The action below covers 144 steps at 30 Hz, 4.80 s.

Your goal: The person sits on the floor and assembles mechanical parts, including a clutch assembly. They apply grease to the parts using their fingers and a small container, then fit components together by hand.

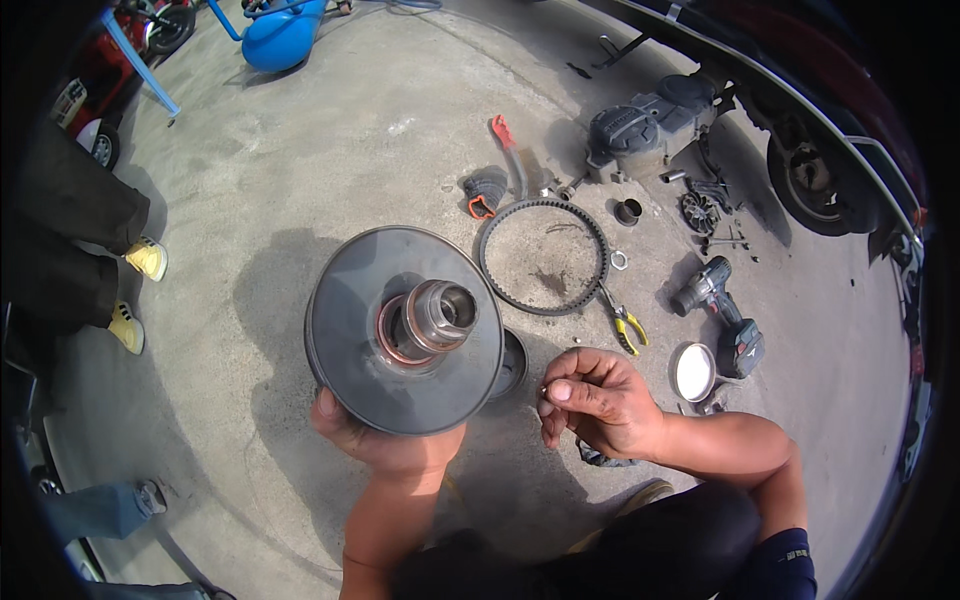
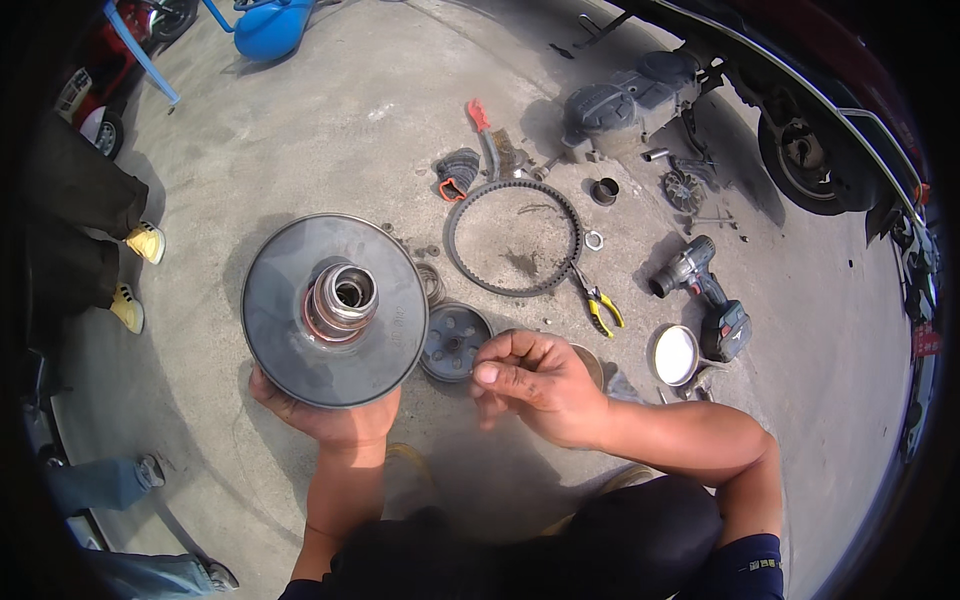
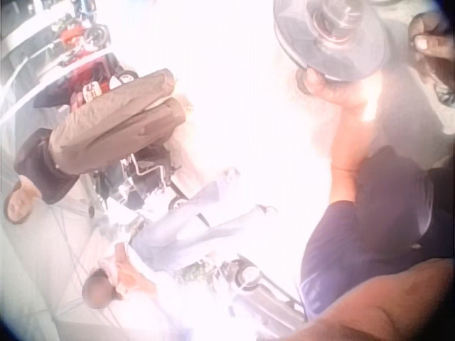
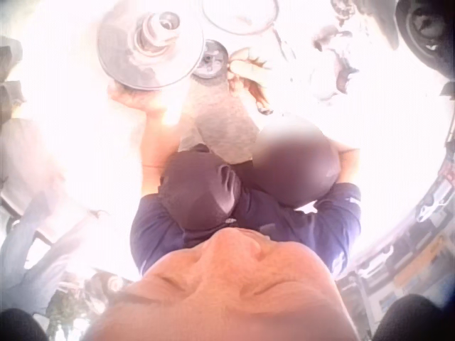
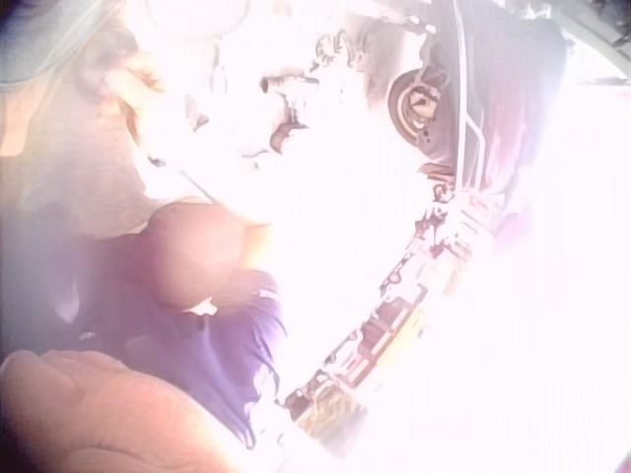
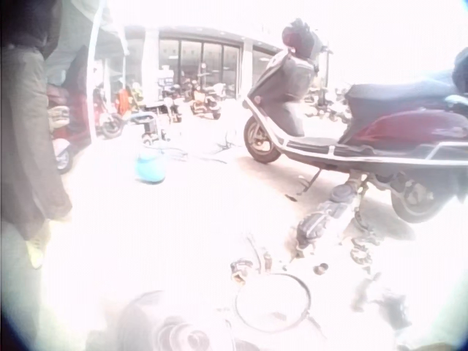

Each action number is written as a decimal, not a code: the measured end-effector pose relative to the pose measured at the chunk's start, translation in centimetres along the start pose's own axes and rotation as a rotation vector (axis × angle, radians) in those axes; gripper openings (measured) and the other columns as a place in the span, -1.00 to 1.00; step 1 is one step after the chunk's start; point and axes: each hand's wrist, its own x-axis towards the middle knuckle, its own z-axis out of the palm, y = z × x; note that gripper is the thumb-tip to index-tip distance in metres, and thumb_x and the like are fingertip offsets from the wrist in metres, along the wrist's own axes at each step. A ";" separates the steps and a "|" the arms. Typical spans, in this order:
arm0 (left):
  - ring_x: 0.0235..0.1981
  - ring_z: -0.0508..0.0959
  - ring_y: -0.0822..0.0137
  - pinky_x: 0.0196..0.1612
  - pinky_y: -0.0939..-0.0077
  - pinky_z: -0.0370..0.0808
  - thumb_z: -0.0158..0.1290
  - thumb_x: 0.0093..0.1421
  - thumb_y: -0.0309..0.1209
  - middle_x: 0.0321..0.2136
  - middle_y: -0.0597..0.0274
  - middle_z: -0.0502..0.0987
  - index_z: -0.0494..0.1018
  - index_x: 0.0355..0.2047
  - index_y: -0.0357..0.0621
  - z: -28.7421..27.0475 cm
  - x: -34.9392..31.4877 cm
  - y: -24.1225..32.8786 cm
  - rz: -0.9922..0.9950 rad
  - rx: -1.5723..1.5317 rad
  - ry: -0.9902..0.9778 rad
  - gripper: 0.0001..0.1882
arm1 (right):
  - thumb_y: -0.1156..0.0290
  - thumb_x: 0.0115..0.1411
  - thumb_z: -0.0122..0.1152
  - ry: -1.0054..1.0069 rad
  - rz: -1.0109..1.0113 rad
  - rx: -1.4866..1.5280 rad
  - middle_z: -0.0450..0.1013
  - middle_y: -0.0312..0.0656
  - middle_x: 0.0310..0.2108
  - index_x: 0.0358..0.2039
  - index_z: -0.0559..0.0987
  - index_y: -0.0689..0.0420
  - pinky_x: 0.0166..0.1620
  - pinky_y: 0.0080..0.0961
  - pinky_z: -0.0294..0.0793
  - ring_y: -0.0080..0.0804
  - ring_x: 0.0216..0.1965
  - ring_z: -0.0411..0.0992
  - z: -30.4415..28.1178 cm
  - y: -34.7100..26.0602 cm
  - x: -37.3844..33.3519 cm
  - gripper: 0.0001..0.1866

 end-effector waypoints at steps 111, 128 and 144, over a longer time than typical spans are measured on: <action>0.31 0.43 0.11 0.41 0.19 0.31 0.30 0.05 0.02 0.32 -0.11 0.36 -0.03 0.53 -0.40 0.6 -3.4 0.3 -0.392 0.162 -0.253 0.22 | 0.46 0.14 0.53 -0.277 0.245 -1.451 0.68 -0.22 -0.40 -0.25 0.76 0.21 -0.26 -0.54 0.57 -0.60 -0.37 0.59 11.3 -10.5 4.3 -0.82; 0.40 0.33 0.12 0.46 0.18 0.23 0.35 0.07 -0.02 0.38 -0.05 0.28 -0.02 0.53 -0.36 -0.9 -3.5 -0.3 -0.363 0.218 -0.260 0.20 | 0.58 0.14 0.55 -0.180 0.383 -1.202 0.67 -0.32 -0.38 -0.23 0.78 0.25 -0.21 -0.59 0.52 -0.65 -0.33 0.54 10.0 -10.0 4.9 -0.83; 0.43 0.31 0.11 0.48 0.16 0.21 0.36 0.07 -0.04 0.41 -0.05 0.26 -0.02 0.54 -0.34 -1.5 -3.6 -0.5 -0.299 0.226 -0.211 0.20 | 0.56 0.13 0.52 -0.288 0.028 -1.474 0.62 -0.17 -0.40 -0.22 0.80 0.18 -0.25 -0.40 0.52 -0.38 -0.34 0.60 10.2 -9.1 4.5 -0.82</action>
